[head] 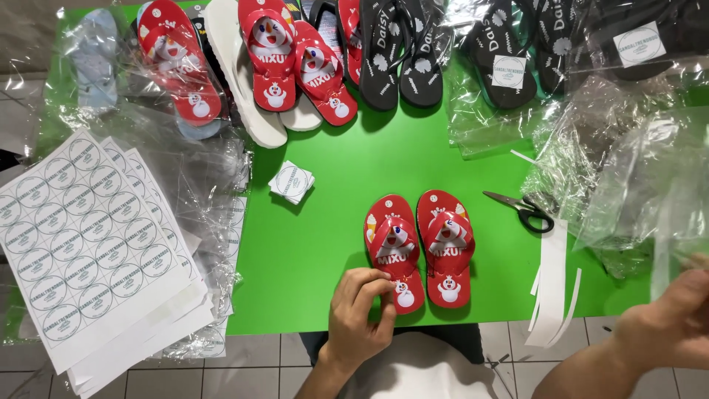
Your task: The person places a pair of black flip-flops into a clear plastic bag and applies a label to the bag. They then pick up a pair of red sandals decorated with a white mascot and place them into a separate clear plastic bag, securing the top of the bag with a white header card.
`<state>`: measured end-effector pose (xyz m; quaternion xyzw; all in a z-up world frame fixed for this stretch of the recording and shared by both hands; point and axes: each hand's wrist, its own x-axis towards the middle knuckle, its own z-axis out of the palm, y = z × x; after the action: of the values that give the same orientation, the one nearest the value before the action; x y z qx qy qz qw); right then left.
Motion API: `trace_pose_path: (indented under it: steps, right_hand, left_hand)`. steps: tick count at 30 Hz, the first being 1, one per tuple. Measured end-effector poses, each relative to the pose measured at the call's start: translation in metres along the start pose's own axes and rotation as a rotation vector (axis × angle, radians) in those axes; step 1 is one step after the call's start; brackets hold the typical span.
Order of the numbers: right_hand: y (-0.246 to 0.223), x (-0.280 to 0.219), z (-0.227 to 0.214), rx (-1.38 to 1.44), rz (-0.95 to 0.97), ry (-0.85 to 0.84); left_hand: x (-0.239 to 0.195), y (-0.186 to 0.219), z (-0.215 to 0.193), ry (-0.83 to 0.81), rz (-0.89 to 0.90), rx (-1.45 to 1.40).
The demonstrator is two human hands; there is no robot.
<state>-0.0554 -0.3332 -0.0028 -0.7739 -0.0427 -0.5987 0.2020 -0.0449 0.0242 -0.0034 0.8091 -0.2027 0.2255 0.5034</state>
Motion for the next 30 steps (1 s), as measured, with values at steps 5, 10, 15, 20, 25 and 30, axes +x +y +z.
trace_pose_path:
  steps: [5, 10, 15, 20, 25, 30]
  right_hand:
    - [-0.056, -0.02, 0.023, 0.283, 0.144, -0.025]
    - [-0.149, 0.011, 0.049, 0.491, 0.161, -0.348]
    - [-0.168, 0.011, 0.053, 0.634, 0.191, -0.504]
    - [-0.168, 0.008, 0.056, 0.718, 0.126, -0.738]
    - [-0.163, 0.009, 0.057, 0.838, 0.129, -0.841]
    - [-0.145, 0.01, 0.048, 0.833, 0.258, -0.786]
  left_hand:
    - [0.004, 0.011, 0.0, -0.104, 0.109, -0.111]
    - [0.011, 0.031, 0.0, -0.242, 0.124, -0.296]
    - [-0.02, 0.015, 0.01, -0.291, 0.01, -0.344]
    - [-0.01, 0.028, 0.009, -0.195, -0.136, -0.659]
    - [0.007, 0.031, 0.009, -0.047, -0.227, -0.678]
    - [0.017, 0.021, 0.002, -0.057, -0.27, -0.603]
